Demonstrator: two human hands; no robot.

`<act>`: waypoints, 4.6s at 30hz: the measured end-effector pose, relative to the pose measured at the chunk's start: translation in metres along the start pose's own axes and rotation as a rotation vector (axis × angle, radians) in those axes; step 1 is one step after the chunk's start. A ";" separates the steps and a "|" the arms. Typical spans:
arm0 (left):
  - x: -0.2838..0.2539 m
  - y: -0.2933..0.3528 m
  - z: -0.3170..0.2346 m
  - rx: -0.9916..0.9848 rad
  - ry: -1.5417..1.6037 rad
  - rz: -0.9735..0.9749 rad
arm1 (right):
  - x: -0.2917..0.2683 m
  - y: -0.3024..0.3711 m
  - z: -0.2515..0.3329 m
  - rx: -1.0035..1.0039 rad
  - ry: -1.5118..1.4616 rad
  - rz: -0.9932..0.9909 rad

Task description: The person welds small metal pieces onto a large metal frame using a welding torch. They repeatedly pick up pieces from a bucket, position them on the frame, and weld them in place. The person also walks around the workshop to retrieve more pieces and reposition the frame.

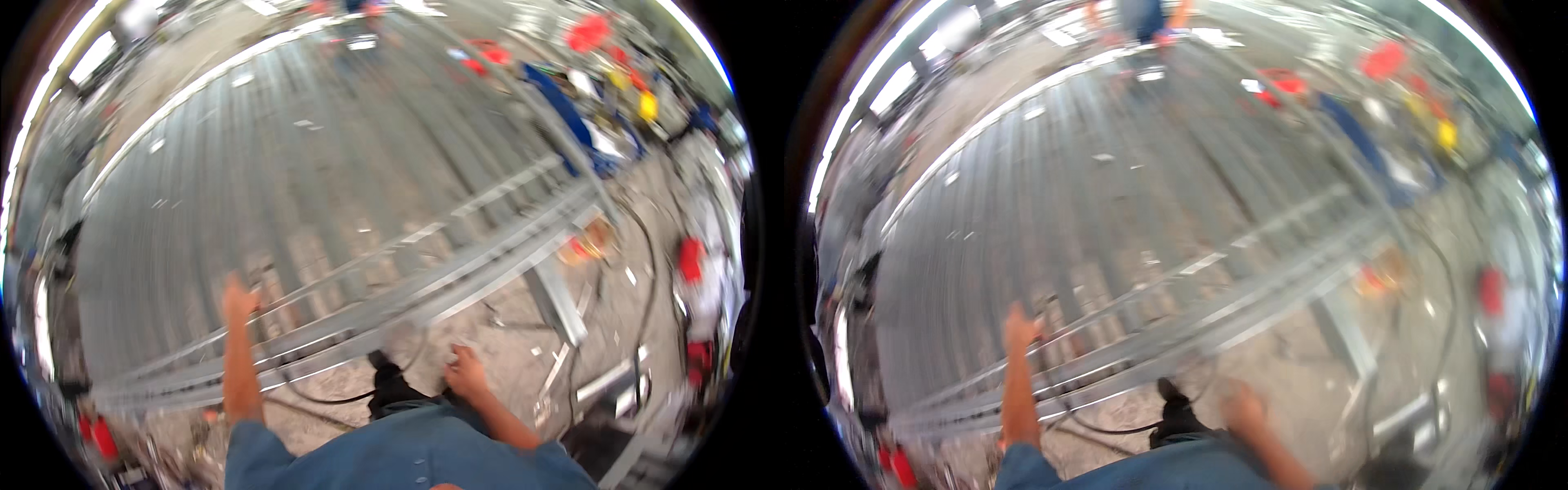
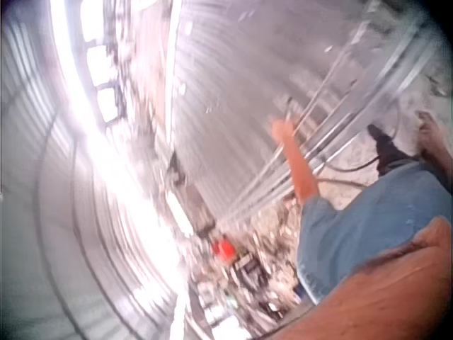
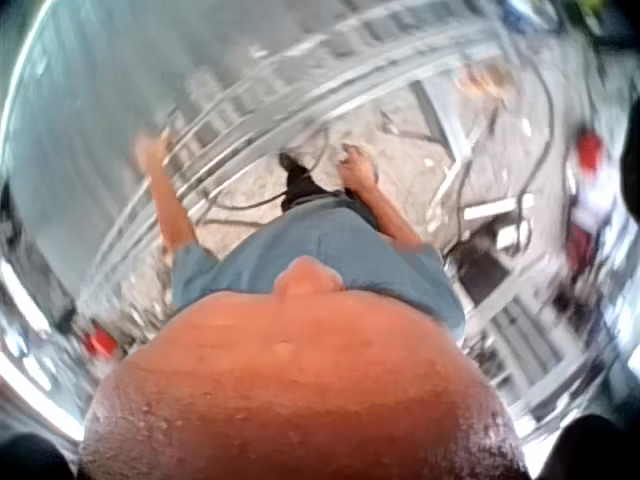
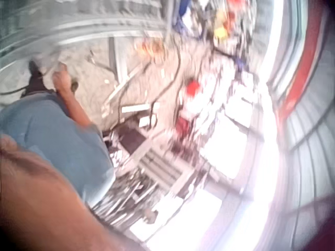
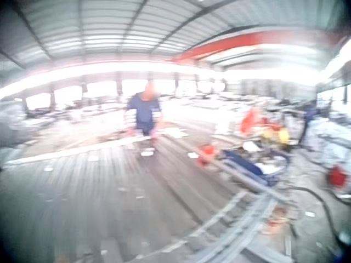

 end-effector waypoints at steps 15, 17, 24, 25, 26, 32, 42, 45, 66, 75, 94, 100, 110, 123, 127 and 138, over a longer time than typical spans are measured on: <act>0.295 0.434 -0.370 0.779 0.191 0.311 | -0.156 0.203 -0.282 0.219 -0.237 0.036; 0.316 0.473 -0.439 0.917 0.264 0.485 | -0.190 0.233 -0.311 0.324 -0.312 -0.031; 0.381 0.548 -0.625 1.197 0.048 0.759 | -0.348 0.270 -0.384 0.360 -0.559 -0.343; 0.399 0.551 -0.649 1.261 0.048 0.789 | -0.399 0.274 -0.369 0.277 -0.570 -0.387; 0.411 0.557 -0.678 1.261 0.021 0.806 | -0.442 0.279 -0.363 0.156 -0.681 -0.438; 0.472 0.586 -0.838 1.278 0.040 0.929 | -0.695 0.266 -0.251 -0.526 -0.432 -0.771; 0.462 0.559 -1.007 1.083 0.070 0.880 | -0.918 0.184 -0.295 -0.977 -0.297 -0.484; 0.467 0.539 -1.013 0.888 0.042 0.810 | -0.963 0.130 -0.348 -0.832 -0.358 -0.359; 0.828 0.427 -1.161 0.410 -0.300 0.689 | -0.580 -0.525 -1.168 0.043 0.951 0.697; 0.837 0.374 -1.173 0.183 -0.238 0.736 | -0.472 -0.568 -1.323 -0.492 0.625 0.369; 0.825 0.354 -1.173 0.213 -0.290 0.738 | -0.488 -0.584 -1.350 -0.786 0.930 0.538; 0.823 0.349 -1.170 0.195 -0.282 0.763 | -0.470 -0.587 -1.350 -0.791 0.937 0.723; 0.809 0.344 -1.173 0.171 -0.220 0.813 | -0.552 -0.554 -1.198 -0.468 0.841 0.835; 0.783 0.405 -1.222 0.224 0.662 0.503 | -0.779 -0.439 -0.937 -0.236 0.448 0.543; 0.661 0.423 -1.288 0.159 1.649 0.708 | -0.829 -0.346 -0.811 -0.268 0.286 0.804; 0.524 0.603 -1.156 -0.105 1.757 0.006 | -0.748 -0.135 -0.608 -0.355 0.025 1.501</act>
Point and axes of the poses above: each hand's wrist, its own y-axis away from the middle knuckle, its own x-axis out of the palm, z = x × y, the point moved 1 cm from there along -y, towards the middle knuckle, and after that the axes turned 14 degrees about z, right-handed, at the moved point
